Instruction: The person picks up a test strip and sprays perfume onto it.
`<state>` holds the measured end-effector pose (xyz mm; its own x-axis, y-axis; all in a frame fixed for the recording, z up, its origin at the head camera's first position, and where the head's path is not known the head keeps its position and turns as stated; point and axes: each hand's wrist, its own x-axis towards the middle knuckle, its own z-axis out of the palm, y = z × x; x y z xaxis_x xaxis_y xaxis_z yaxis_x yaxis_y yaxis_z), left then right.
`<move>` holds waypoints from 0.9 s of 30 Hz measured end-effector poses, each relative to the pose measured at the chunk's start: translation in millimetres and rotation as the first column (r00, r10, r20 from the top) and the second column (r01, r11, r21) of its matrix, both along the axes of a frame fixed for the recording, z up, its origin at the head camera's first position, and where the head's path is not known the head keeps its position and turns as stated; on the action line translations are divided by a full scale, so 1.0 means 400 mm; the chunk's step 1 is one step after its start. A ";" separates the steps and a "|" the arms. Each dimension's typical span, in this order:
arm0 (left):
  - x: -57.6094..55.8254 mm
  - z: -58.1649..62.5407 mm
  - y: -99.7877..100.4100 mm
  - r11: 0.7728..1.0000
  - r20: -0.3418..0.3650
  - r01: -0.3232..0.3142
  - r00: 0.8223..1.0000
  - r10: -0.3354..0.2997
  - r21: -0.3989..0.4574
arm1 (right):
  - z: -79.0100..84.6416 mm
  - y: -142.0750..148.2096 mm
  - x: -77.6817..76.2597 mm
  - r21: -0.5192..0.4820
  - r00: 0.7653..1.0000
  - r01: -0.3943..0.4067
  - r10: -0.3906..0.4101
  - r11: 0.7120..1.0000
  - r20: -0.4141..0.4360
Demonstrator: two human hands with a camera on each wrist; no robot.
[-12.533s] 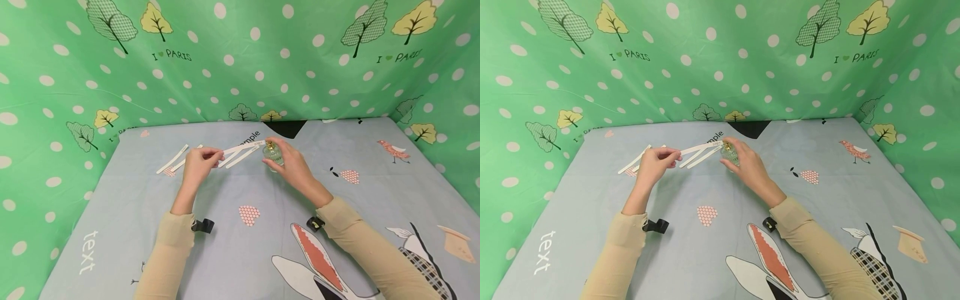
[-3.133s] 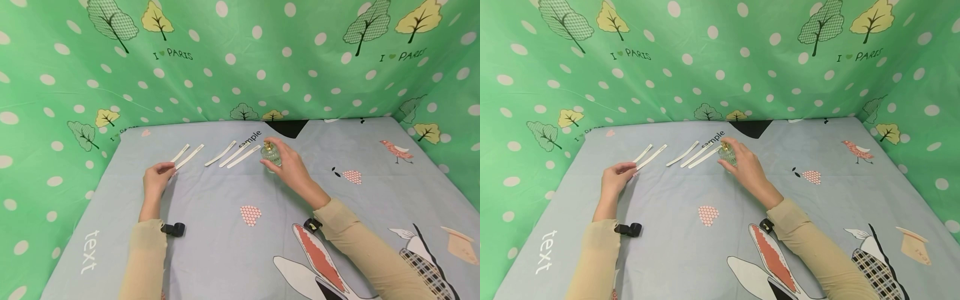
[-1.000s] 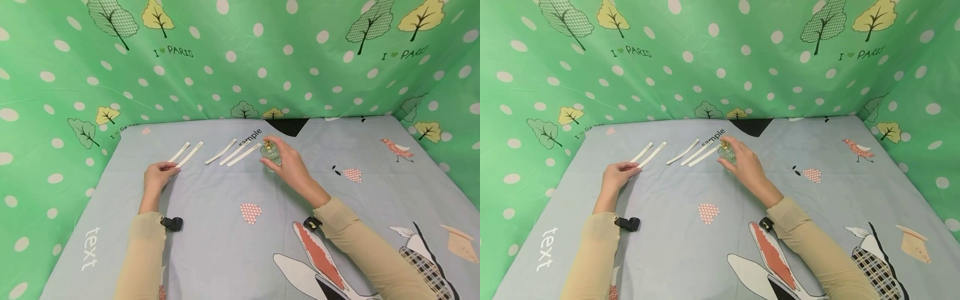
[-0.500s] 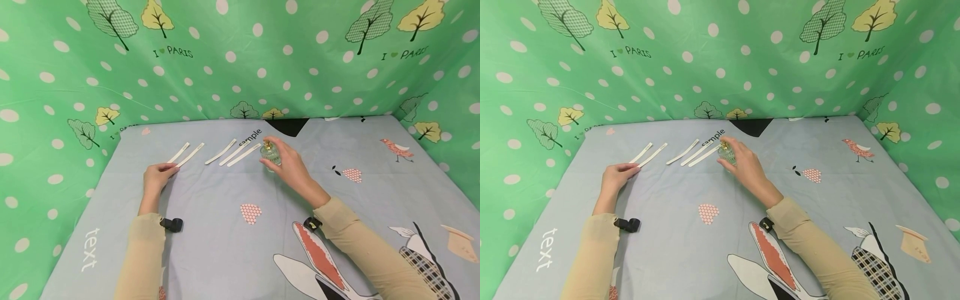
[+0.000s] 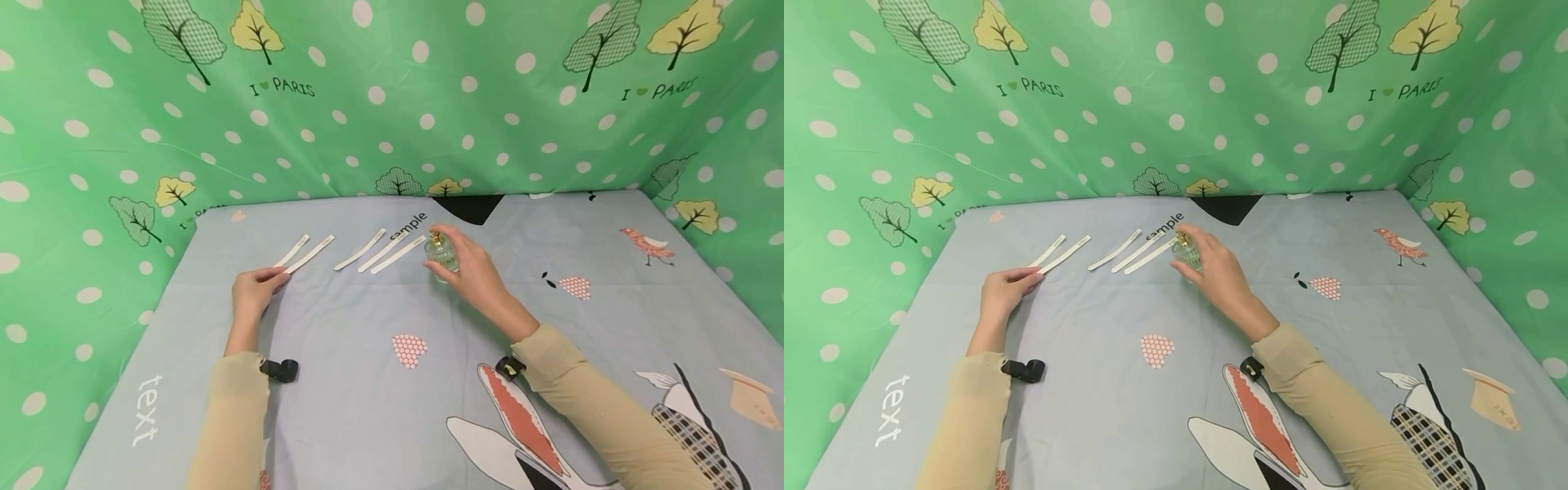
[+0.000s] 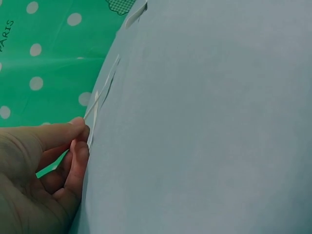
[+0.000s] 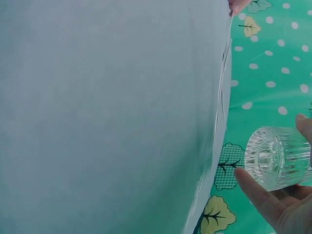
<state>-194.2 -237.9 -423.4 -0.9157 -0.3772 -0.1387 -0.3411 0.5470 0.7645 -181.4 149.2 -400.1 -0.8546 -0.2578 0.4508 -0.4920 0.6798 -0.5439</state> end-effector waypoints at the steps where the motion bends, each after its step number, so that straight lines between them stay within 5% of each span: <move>1: 0.000 -0.001 0.000 1.000 -0.002 0.000 1.000 0.000 0.005 | 0.000 0.000 0.000 0.000 1.000 0.000 0.000 1.000 -0.001; 27: 0.003 0.000 0.018 1.000 -0.016 0.028 0.999 -0.028 0.002 | -0.003 0.002 -0.002 0.003 1.000 0.005 -0.005 1.000 0.004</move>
